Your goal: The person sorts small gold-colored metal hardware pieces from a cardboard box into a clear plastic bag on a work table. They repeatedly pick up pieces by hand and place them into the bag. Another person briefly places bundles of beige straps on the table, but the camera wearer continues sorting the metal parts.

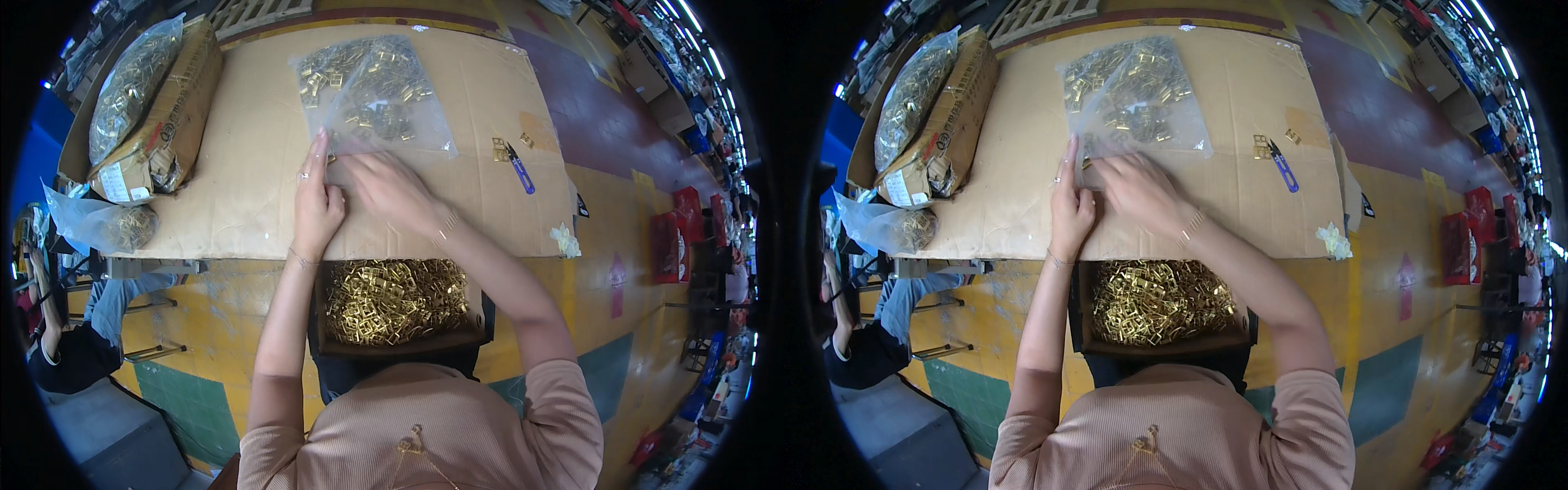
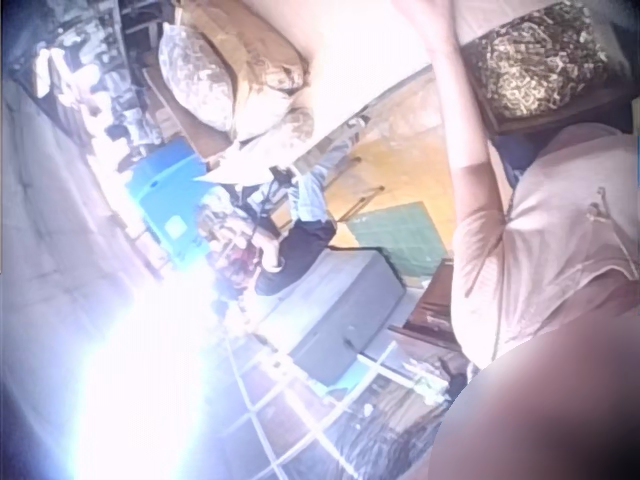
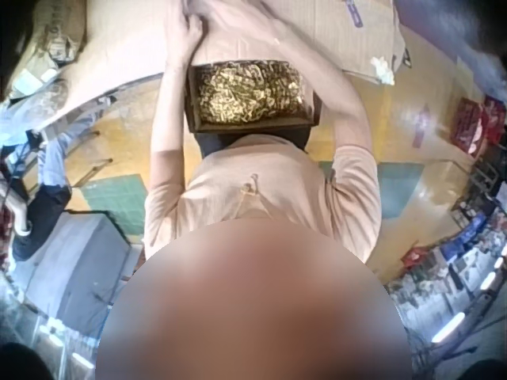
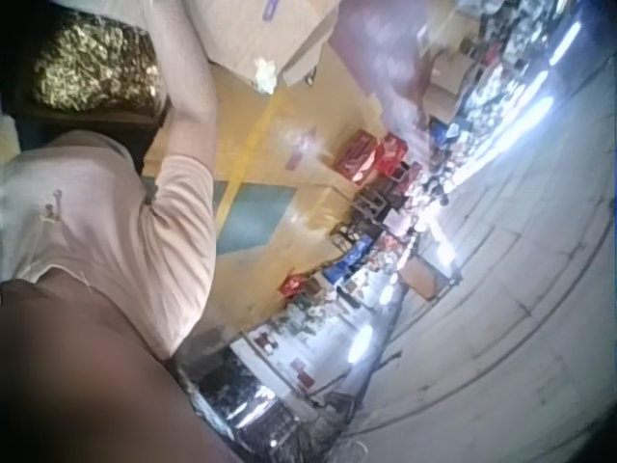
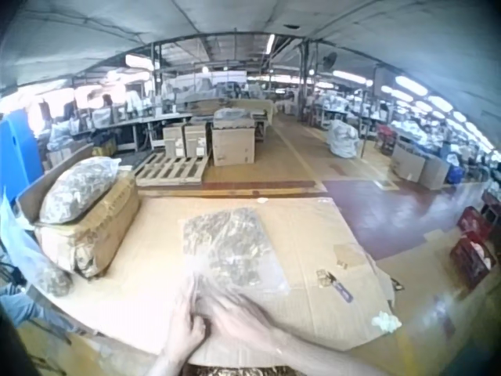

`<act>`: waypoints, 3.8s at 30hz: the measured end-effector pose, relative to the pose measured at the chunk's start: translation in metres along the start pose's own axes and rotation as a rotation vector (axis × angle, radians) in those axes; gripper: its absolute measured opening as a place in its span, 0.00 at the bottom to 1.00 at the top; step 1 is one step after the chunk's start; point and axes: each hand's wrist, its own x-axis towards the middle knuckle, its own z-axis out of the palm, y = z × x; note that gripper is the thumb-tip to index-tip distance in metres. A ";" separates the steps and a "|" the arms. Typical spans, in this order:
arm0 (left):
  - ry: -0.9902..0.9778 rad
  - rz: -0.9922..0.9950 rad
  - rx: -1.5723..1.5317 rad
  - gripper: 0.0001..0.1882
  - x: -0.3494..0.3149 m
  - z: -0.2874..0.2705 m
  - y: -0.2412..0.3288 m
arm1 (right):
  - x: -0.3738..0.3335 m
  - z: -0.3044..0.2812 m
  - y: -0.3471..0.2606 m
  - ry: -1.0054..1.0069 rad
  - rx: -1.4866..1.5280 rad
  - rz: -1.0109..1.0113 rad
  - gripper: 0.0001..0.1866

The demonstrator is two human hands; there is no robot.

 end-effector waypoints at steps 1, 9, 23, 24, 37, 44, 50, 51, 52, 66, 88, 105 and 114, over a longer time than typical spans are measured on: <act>-0.009 0.000 0.009 0.45 -0.001 0.000 0.001 | 0.028 0.008 0.011 0.093 -0.056 -0.091 0.21; -0.028 0.004 0.040 0.46 -0.003 0.001 0.000 | 0.057 0.020 0.021 -0.247 0.011 0.028 0.15; -0.013 0.007 0.020 0.46 -0.001 0.000 0.003 | -0.081 -0.058 0.023 0.149 0.202 0.165 0.33; -0.019 -0.005 0.002 0.46 -0.001 0.000 0.003 | -0.086 -0.060 0.021 0.105 0.198 0.181 0.33; -0.001 0.026 0.038 0.46 -0.001 0.001 0.002 | -0.091 -0.045 -0.003 -0.064 0.273 0.095 0.36; -0.006 0.030 0.030 0.45 -0.002 0.002 0.001 | -0.063 -0.031 0.026 0.031 0.162 0.062 0.34; -0.001 0.099 0.090 0.43 -0.001 0.003 0.001 | 0.000 -0.013 0.055 -0.003 0.110 0.384 0.31; -0.001 0.094 0.091 0.43 -0.001 0.002 0.001 | -0.002 -0.016 0.056 -0.043 0.149 0.348 0.31; 0.002 0.095 0.089 0.43 0.000 0.002 0.000 | -0.008 -0.020 0.057 -0.068 0.200 0.306 0.30; 0.002 0.084 0.081 0.42 -0.001 0.002 0.002 | -0.034 -0.035 0.047 -0.058 -0.086 0.213 0.23; 0.008 0.072 0.071 0.41 0.000 0.002 0.002 | -0.047 -0.045 0.036 -0.006 0.007 0.133 0.17; 0.014 0.077 0.078 0.41 0.000 0.002 0.003 | -0.098 -0.054 0.028 0.131 0.261 0.383 0.38; 0.023 0.060 0.065 0.41 -0.001 0.002 0.004 | -0.087 -0.038 0.009 -0.053 0.142 0.260 0.34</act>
